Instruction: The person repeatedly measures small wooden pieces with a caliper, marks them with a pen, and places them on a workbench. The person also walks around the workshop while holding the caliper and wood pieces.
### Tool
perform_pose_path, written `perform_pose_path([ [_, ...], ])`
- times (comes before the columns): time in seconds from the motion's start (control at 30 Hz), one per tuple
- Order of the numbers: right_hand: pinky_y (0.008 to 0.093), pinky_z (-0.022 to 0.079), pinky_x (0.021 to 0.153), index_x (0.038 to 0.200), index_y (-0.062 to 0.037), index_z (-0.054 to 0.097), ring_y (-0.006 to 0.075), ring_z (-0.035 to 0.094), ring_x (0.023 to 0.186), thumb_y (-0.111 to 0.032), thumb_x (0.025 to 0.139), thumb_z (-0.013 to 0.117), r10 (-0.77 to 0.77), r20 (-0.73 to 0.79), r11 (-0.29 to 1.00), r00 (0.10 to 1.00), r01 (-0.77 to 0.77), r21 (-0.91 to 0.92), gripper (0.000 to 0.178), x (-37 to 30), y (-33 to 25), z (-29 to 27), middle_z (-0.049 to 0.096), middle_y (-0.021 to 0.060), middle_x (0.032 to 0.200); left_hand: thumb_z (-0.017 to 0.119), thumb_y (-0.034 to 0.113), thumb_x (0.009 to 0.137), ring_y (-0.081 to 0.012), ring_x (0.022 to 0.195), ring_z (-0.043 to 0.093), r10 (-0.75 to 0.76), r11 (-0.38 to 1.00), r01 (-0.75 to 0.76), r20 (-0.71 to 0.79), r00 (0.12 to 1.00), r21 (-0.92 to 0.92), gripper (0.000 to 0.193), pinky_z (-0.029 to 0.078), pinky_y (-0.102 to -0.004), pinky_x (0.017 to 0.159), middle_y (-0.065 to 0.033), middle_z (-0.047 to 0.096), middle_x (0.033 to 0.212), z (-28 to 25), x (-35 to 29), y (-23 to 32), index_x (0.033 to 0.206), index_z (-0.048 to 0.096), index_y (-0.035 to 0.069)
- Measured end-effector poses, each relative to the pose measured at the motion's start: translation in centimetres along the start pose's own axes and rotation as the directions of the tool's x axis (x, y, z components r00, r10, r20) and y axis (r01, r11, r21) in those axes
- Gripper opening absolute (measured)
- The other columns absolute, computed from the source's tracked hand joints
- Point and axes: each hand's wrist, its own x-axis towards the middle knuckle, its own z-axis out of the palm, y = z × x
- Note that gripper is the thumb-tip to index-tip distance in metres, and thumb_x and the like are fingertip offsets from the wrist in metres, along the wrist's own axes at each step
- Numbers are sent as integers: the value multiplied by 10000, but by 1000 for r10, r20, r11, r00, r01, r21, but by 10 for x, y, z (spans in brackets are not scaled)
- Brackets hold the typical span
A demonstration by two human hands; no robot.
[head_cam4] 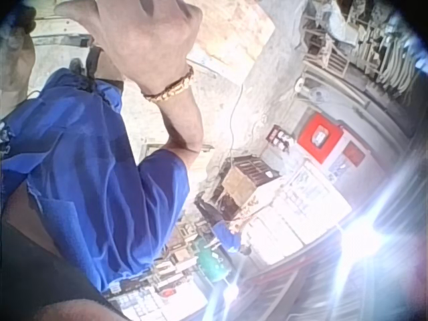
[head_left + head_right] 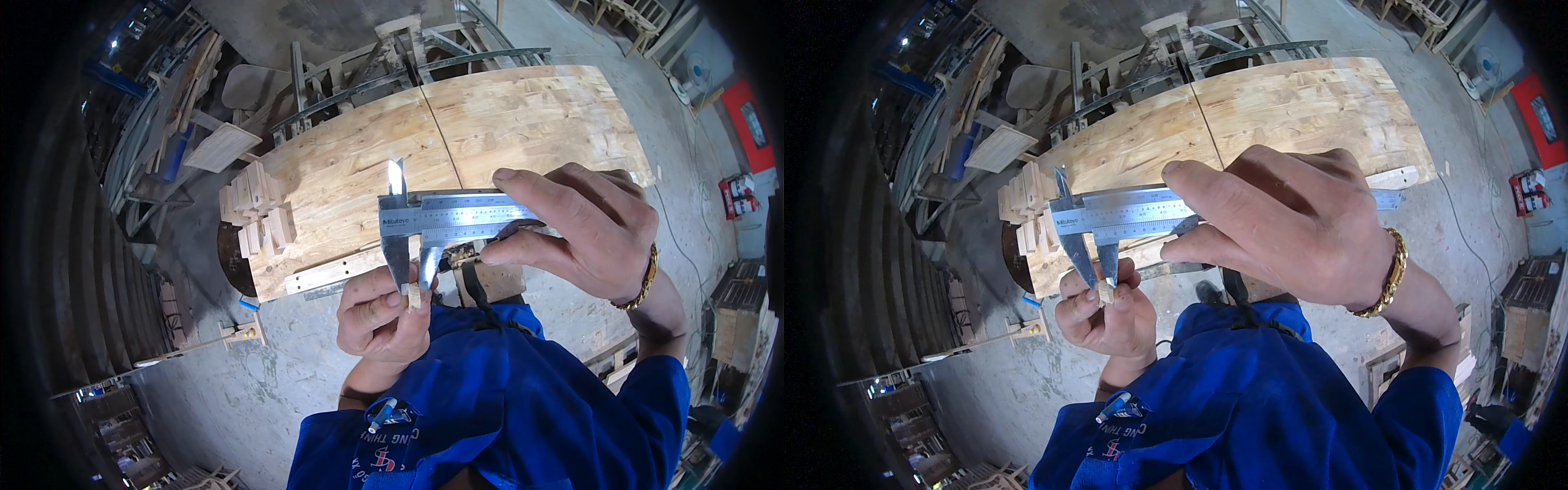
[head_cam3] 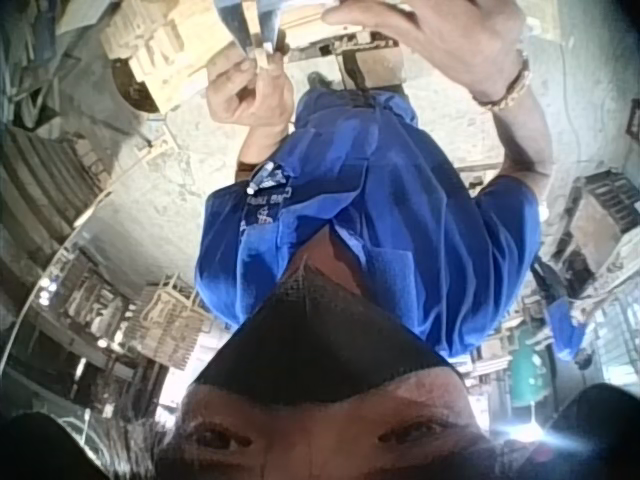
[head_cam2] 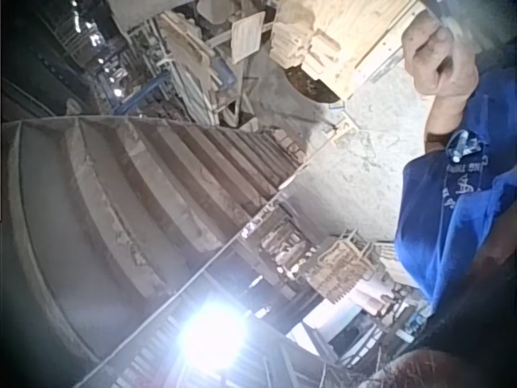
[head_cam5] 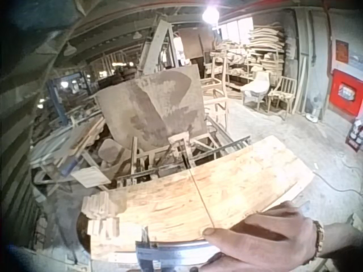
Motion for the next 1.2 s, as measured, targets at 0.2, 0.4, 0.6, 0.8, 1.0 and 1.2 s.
perform_pose_path([
  [0.2,224,449,444,1022,-23,614,134,594,525,-337,546,805,77,109,997,991,-74,-36,602,-1,-3,-9,605,57,635,639,12,784,-213,757,637,-35,999,36,77,996,-12,351,542,-273,566,-115,559,952,-4,-1,-2,1060,463,139],
  [0.4,222,431,433,1003,-26,629,124,582,511,-350,534,805,89,131,995,987,-83,-47,596,0,-4,-10,592,47,617,679,112,750,-248,781,636,-187,946,189,35,982,-265,483,550,-355,652,-136,560,1022,2,-2,2,1139,393,138],
  [0.6,220,425,428,1009,-25,627,123,579,501,-352,531,811,84,142,996,986,-78,-48,607,-2,-4,-9,588,47,610,672,135,769,-273,778,632,-274,905,284,76,959,-316,442,552,-363,630,-142,594,933,1,-1,3,1109,390,115],
  [0.8,214,439,434,980,-27,602,113,580,497,-146,660,779,133,101,988,986,-123,-91,385,-2,-9,-4,611,49,655,646,69,781,-270,767,634,-281,893,295,89,956,-340,345,555,-318,573,-159,582,940,1,-1,4,1038,417,90],
  [1.0,190,391,488,951,4,575,42,511,548,-80,725,711,674,98,709,732,-679,192,277,-46,31,11,587,33,696,570,-78,794,-306,853,631,-327,845,349,124,937,-406,245,559,-359,658,-220,579,985,1,-3,-11,1002,468,4],
  [1.2,406,463,597,771,12,610,339,605,660,-308,748,659,939,31,327,343,-857,-399,324,-206,211,39,613,185,694,599,13,810,-274,817,633,-584,771,602,147,798,-206,125,549,-328,631,-191,595,1004,3,-29,-20,919,538,23],
])
